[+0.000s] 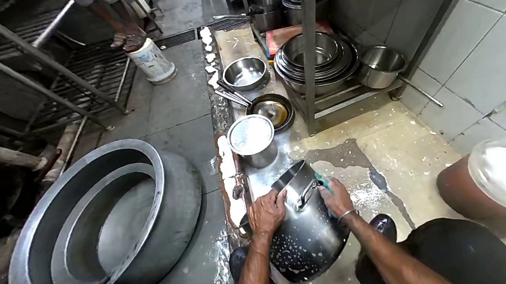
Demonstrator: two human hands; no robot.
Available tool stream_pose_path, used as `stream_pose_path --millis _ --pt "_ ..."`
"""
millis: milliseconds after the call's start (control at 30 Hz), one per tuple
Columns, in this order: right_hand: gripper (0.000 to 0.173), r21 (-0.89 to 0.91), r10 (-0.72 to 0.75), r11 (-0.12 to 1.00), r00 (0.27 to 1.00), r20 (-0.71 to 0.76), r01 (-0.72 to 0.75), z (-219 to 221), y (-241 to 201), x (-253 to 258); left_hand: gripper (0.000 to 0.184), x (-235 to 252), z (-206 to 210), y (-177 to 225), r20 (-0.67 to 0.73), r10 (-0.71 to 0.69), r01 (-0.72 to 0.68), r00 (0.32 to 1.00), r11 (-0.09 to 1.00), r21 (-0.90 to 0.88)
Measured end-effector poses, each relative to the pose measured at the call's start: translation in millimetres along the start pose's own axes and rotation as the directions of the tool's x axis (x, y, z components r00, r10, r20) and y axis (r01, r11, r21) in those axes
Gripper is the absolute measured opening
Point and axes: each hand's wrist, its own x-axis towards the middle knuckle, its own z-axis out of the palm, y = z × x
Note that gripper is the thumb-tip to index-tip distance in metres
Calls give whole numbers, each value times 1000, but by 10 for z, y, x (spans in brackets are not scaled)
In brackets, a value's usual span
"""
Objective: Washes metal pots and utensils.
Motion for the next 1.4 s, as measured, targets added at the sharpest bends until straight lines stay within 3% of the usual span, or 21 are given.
stream_pose_path --millis 100,200,300,367,433,533,667,733,900,1000,1100,1167,1267,1400 --pt "71 -97 -203 976 974 -96 194 147 -200 -446 55 60 -44 88 23 -36 36 999 999 2" --pt "60 -153 -310 944 946 -96 293 145 -83 -458 54 135 -85 158 32 -57 57 998 998 2" --pt "48 -33 -69 997 997 18 69 -70 129 -59 55 136 -86 191 54 -53 52 997 999 17" --pt "46 22 183 982 979 91 -185 -149 334 166 56 92 -72 213 70 -37 35 997 999 23" --pt "45 73 296 951 953 62 -300 -160 436 197 57 28 -56 257 99 2 -4 995 1000 16" --pt "40 183 257 953 964 -74 -240 -127 313 195 58 -108 -116 287 157 68 -67 985 998 -15" --pt "32 341 173 927 985 -20 -156 -336 99 370 59 -180 -102 261 178 160 -150 971 986 -67" --pt "29 292 110 950 994 14 -109 -452 -59 369 60 -184 -76 274 161 183 -170 970 981 -92" --pt "39 -69 -99 991 980 173 113 -708 -532 273 58 -171 -127 377 167 90 -70 982 990 -120" --pt "40 -267 -124 937 929 349 225 -847 -959 275 57 -207 -211 441 176 15 3 984 995 -101" --pt "41 -306 -142 918 928 345 254 -826 -1042 242 55 -238 -266 498 186 -35 47 982 997 -64" --pt "36 -241 -209 927 928 310 289 -806 -932 252 53 -208 -210 490 159 -39 45 986 998 -35" --pt "27 33 -294 955 928 228 294 -801 -766 252 54 -134 -111 396 108 -21 23 994 1000 -16" --pt "25 262 -176 958 962 208 119 -613 -406 626 52 -71 -22 267 35 8 -8 999 1000 -12"
